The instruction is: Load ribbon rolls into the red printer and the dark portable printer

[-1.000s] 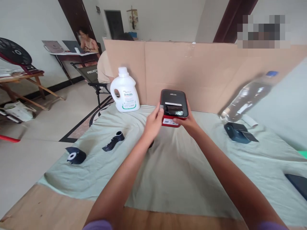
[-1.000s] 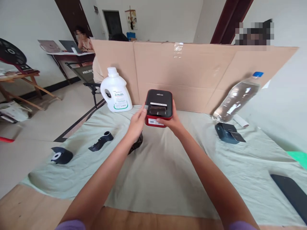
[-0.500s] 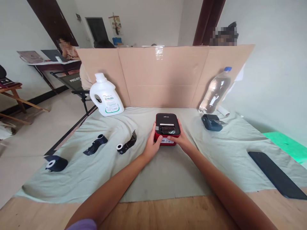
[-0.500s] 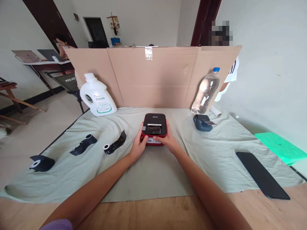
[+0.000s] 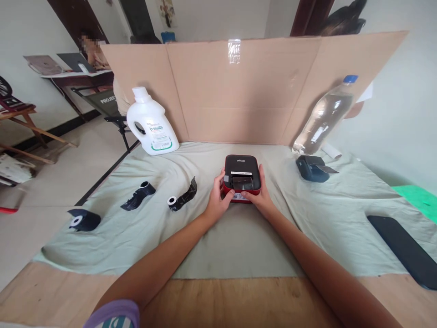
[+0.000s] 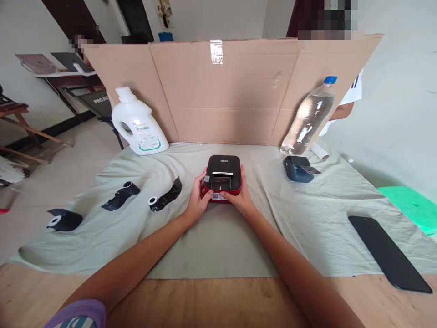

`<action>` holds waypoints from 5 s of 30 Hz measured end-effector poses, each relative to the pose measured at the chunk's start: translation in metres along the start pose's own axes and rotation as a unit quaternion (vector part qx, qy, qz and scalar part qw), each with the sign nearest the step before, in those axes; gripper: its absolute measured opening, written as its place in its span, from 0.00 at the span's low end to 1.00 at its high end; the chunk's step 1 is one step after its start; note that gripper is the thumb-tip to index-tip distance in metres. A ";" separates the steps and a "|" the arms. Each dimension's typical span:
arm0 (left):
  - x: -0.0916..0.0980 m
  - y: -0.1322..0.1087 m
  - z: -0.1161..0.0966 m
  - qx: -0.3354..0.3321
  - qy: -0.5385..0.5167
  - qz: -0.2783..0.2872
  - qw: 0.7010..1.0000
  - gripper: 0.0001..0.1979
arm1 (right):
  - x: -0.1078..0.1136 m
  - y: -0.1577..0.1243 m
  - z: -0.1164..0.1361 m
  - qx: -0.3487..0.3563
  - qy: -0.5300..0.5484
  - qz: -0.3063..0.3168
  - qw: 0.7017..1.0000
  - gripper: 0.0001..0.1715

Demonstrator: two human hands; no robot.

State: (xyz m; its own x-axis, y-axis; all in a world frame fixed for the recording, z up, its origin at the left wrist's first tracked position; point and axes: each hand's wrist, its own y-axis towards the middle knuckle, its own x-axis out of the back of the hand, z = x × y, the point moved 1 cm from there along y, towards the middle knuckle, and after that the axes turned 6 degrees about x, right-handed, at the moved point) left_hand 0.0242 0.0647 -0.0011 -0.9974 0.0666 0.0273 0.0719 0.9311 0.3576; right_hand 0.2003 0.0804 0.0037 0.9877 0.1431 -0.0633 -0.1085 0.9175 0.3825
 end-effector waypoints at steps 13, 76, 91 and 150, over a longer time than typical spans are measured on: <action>0.000 -0.005 0.001 0.015 0.001 0.006 1.000 0.20 | 0.000 -0.011 0.006 0.028 -0.033 0.000 0.999 0.68; 0.025 0.011 -0.006 -0.190 0.209 -0.018 0.959 0.10 | 0.005 -0.008 0.005 0.071 -0.110 -0.024 0.991 0.42; 0.025 0.007 0.002 -0.224 0.256 -0.043 0.940 0.10 | 0.004 -0.008 0.001 0.056 -0.069 -0.013 0.996 0.48; 0.112 0.050 -0.123 -0.164 0.250 0.081 0.951 0.18 | -0.095 0.062 0.138 0.050 -0.197 0.205 0.957 0.18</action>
State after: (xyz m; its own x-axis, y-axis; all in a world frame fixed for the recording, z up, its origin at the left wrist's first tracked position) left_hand -0.0838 0.0745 0.1344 -0.8532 -0.0560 0.5186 0.3030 0.7561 0.5801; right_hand 0.1151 0.0729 0.1605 0.8327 0.3142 0.4559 -0.5039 0.7712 0.3890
